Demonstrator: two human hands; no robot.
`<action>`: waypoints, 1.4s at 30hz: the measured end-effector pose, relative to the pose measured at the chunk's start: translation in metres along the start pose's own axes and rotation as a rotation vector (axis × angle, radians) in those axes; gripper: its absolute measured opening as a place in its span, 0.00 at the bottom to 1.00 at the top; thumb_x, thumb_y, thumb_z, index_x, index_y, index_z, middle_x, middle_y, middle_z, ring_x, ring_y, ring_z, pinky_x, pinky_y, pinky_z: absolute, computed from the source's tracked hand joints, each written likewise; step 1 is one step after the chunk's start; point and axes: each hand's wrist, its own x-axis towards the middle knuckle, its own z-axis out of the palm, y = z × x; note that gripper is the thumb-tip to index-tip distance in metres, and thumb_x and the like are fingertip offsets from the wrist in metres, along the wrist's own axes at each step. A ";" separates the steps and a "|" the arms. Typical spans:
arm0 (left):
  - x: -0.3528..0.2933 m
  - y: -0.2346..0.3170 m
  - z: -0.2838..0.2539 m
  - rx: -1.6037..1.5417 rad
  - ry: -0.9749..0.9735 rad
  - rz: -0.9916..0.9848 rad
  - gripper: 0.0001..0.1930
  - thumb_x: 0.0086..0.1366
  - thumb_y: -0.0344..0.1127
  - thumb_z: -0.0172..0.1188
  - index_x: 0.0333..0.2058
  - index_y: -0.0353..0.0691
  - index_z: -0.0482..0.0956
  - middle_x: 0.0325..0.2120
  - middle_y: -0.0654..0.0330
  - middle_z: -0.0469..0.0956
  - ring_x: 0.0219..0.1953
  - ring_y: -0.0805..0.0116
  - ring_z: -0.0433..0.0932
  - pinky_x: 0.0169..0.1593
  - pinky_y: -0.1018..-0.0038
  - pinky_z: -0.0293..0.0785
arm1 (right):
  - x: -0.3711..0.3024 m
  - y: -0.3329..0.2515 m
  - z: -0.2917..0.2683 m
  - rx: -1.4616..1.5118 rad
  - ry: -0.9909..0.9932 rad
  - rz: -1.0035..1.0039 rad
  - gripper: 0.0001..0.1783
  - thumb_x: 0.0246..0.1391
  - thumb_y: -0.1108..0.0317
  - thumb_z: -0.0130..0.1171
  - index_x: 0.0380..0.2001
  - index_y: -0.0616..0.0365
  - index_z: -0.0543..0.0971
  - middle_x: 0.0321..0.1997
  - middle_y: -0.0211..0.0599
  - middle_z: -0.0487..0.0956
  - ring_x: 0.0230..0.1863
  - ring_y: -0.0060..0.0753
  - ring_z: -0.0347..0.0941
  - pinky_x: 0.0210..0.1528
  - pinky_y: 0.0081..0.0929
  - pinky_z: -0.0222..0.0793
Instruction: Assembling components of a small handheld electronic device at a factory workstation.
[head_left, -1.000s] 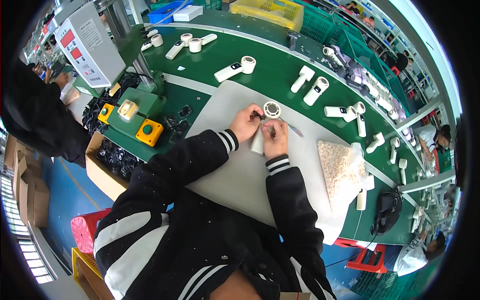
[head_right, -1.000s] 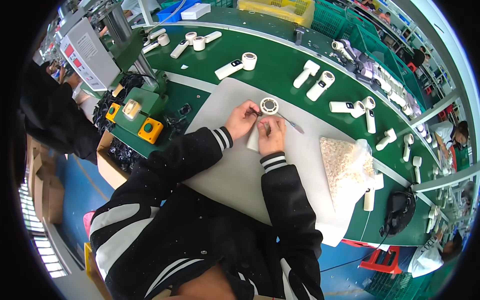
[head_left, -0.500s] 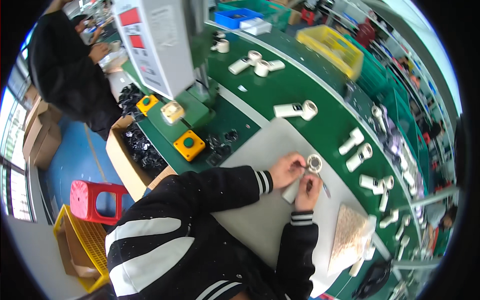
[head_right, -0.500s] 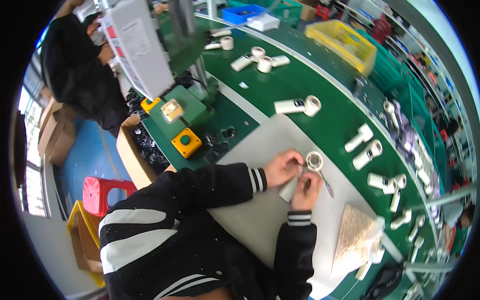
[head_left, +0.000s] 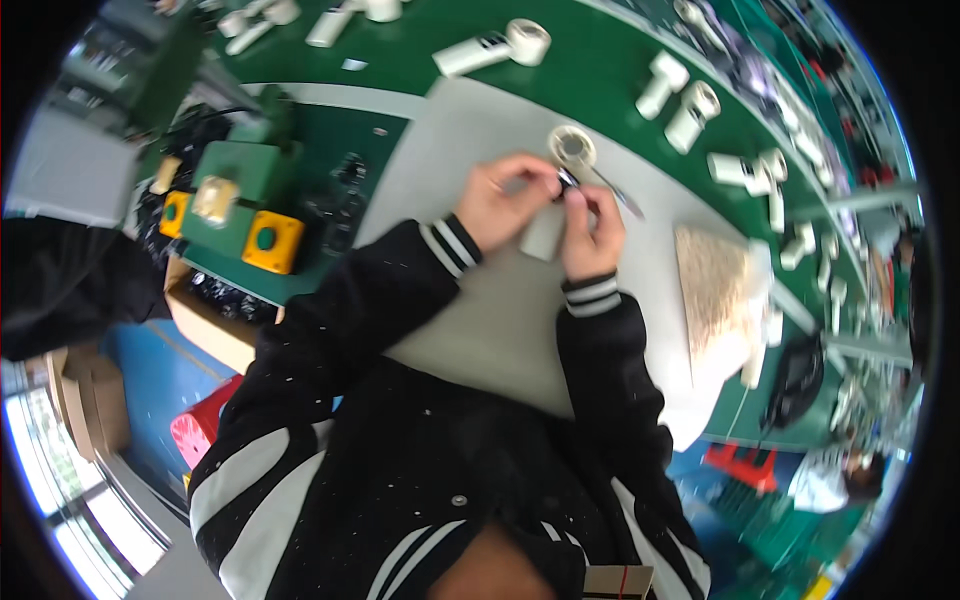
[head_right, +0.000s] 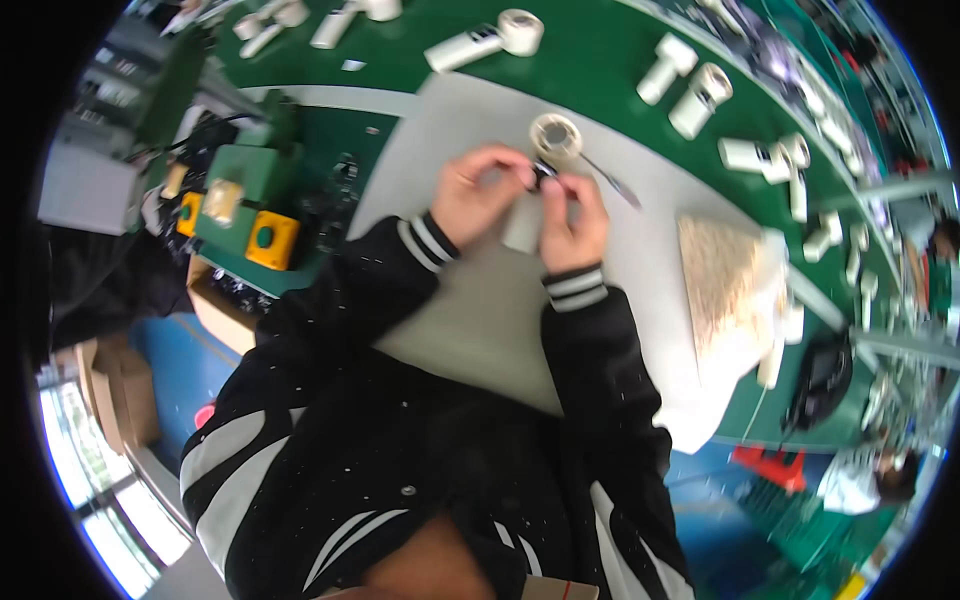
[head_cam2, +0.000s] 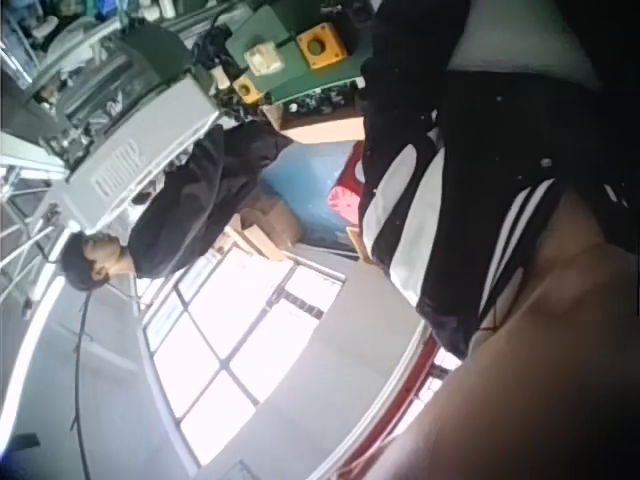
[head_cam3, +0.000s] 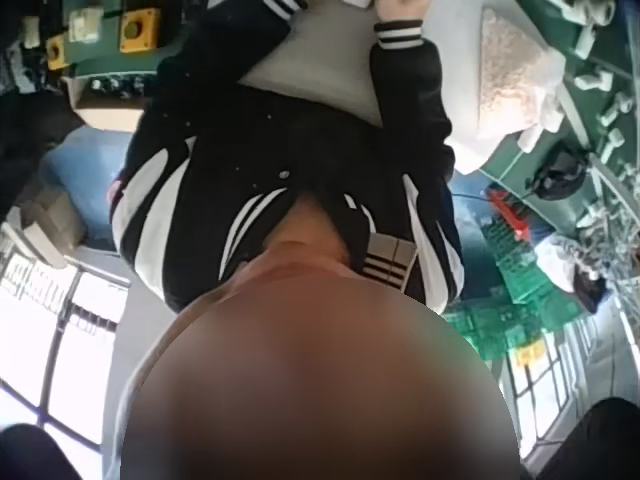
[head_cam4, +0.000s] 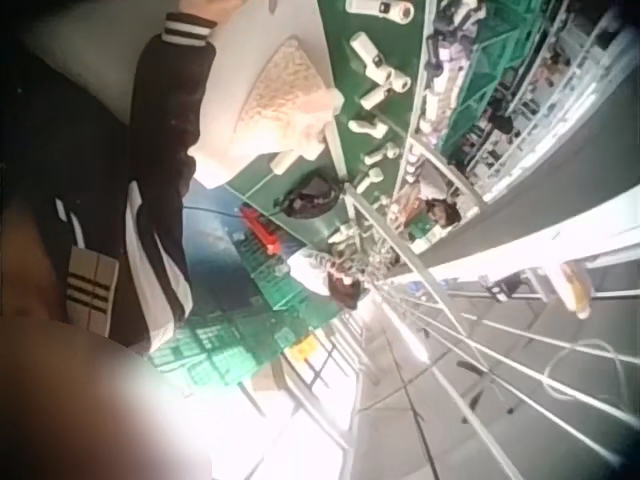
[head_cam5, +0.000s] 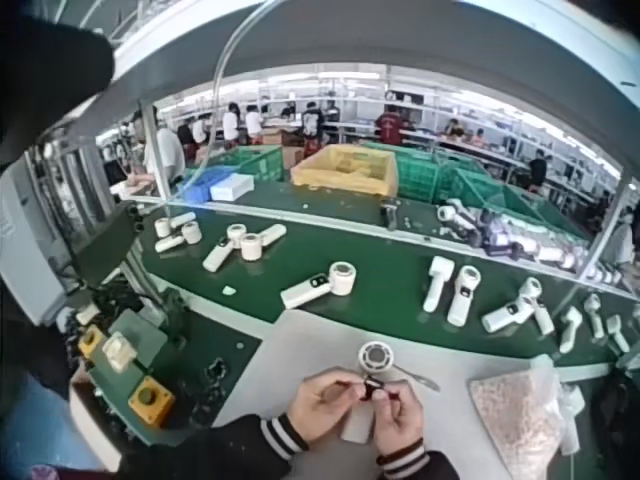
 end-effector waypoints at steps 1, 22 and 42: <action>-0.004 -0.006 0.005 -0.022 -0.024 -0.031 0.06 0.59 0.23 0.62 0.36 0.38 0.81 0.31 0.62 0.77 0.34 0.74 0.72 0.41 0.78 0.71 | -0.005 0.003 -0.007 -0.027 0.019 0.030 0.05 0.59 0.71 0.57 0.36 0.61 0.76 0.31 0.31 0.76 0.32 0.24 0.67 0.41 0.20 0.66; -0.004 -0.027 0.033 1.074 -0.293 0.175 0.17 0.70 0.35 0.51 0.54 0.37 0.73 0.45 0.52 0.77 0.43 0.55 0.75 0.49 0.68 0.70 | -0.001 0.010 -0.049 -0.382 -0.036 0.126 0.12 0.58 0.69 0.54 0.44 0.55 0.68 0.29 0.41 0.76 0.26 0.51 0.73 0.31 0.42 0.70; -0.024 0.015 0.053 0.180 -0.156 0.064 0.20 0.69 0.27 0.51 0.59 0.33 0.65 0.51 0.53 0.73 0.48 0.65 0.73 0.55 0.72 0.68 | 0.003 -0.014 -0.048 0.426 -0.110 -0.007 0.17 0.59 0.73 0.55 0.51 0.61 0.70 0.40 0.37 0.71 0.35 0.31 0.65 0.40 0.26 0.65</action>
